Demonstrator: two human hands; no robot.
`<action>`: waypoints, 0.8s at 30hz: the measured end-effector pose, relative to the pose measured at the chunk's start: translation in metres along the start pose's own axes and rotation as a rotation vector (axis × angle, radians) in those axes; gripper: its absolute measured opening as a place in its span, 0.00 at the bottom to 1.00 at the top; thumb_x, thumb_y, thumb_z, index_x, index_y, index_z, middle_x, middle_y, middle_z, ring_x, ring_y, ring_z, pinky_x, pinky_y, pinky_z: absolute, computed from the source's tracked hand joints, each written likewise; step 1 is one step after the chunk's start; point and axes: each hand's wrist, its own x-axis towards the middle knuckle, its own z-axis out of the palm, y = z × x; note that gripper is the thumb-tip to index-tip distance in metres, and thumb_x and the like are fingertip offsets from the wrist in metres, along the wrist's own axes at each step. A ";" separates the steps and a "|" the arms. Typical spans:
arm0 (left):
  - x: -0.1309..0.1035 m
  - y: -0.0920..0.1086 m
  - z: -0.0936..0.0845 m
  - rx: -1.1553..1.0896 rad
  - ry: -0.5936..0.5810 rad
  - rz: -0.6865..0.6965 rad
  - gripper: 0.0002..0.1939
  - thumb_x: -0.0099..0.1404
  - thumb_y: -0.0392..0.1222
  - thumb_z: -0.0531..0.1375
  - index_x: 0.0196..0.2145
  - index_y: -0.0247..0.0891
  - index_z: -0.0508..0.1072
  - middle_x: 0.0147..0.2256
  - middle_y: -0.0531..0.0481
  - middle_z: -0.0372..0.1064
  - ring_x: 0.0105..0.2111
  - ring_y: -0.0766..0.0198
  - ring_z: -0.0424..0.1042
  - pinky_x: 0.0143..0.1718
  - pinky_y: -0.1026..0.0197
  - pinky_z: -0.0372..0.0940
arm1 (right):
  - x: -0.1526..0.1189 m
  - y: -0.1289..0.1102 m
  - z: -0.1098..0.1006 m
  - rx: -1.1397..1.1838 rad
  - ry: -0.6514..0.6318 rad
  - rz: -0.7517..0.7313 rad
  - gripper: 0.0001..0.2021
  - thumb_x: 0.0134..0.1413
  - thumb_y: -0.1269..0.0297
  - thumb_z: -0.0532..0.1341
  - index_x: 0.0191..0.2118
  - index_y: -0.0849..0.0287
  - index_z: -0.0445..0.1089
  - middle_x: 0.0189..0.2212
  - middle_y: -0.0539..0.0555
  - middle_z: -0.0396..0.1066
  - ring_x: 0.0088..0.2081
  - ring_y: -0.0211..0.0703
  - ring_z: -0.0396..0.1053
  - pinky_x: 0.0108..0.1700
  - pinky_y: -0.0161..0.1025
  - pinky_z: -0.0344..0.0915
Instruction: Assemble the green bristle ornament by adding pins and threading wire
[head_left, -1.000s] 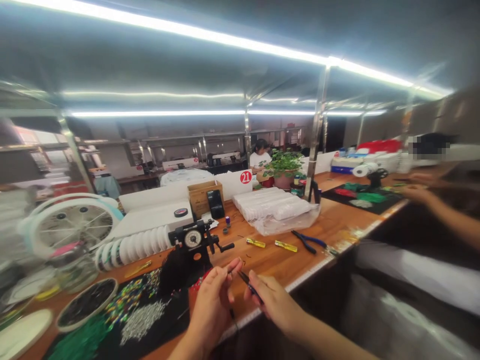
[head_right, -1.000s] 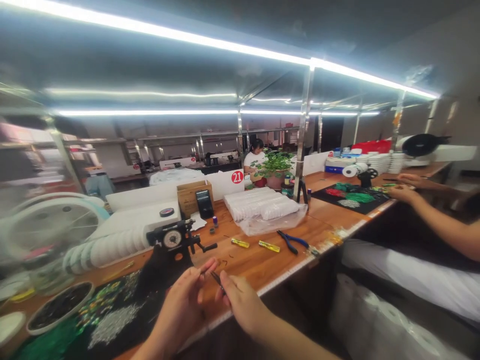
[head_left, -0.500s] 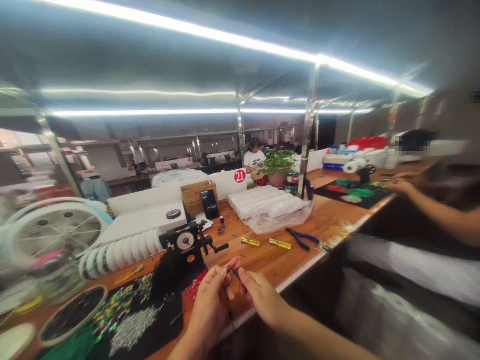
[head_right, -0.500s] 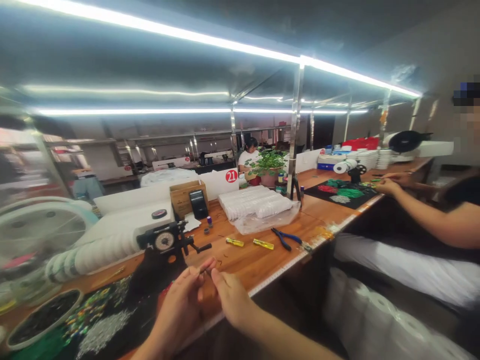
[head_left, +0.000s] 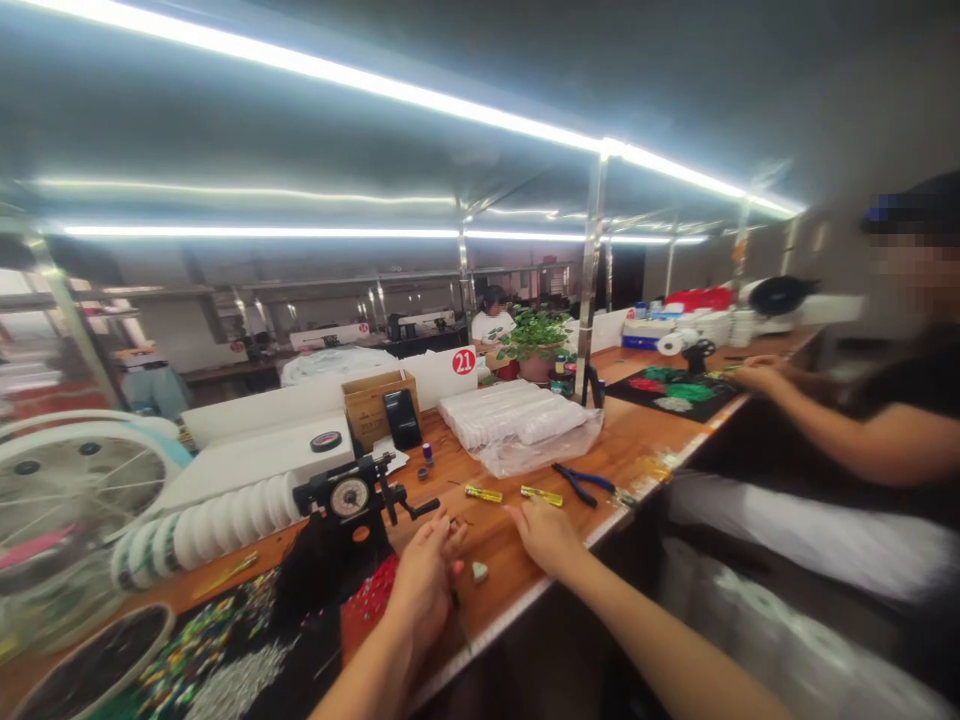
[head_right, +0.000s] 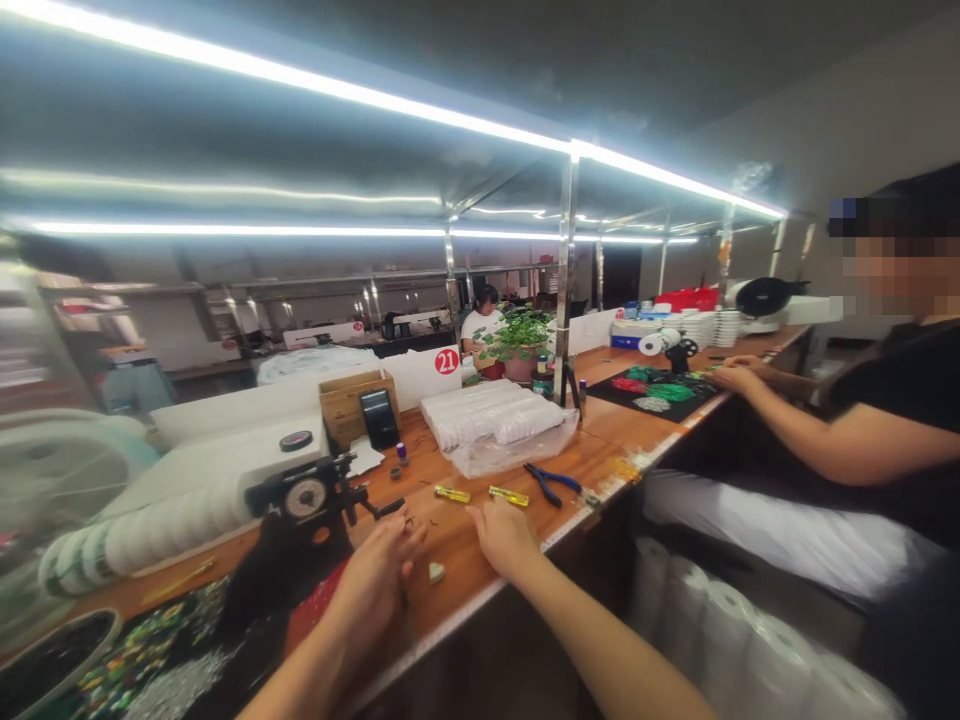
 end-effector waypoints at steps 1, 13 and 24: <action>0.002 -0.001 0.002 0.023 0.023 -0.018 0.09 0.62 0.36 0.58 0.42 0.38 0.71 0.48 0.42 0.67 0.46 0.57 0.70 0.20 0.72 0.56 | 0.001 0.002 0.001 -0.034 -0.004 -0.004 0.17 0.60 0.60 0.51 0.34 0.67 0.72 0.41 0.67 0.70 0.43 0.54 0.67 0.46 0.44 0.58; -0.007 -0.005 -0.002 0.033 -0.123 0.035 0.08 0.60 0.42 0.60 0.30 0.35 0.66 0.28 0.49 0.69 0.22 0.69 0.69 0.14 0.72 0.52 | 0.054 0.029 -0.029 0.108 -0.060 0.101 0.07 0.49 0.74 0.59 0.36 0.69 0.69 0.40 0.68 0.68 0.47 0.57 0.62 0.50 0.48 0.54; -0.004 -0.008 -0.008 0.026 -0.209 0.152 0.18 0.55 0.52 0.63 0.22 0.37 0.63 0.17 0.57 0.59 0.15 0.72 0.57 0.14 0.71 0.51 | -0.007 -0.050 0.030 1.080 -0.315 0.041 0.35 0.51 0.33 0.41 0.31 0.64 0.66 0.20 0.49 0.63 0.18 0.32 0.60 0.22 0.30 0.59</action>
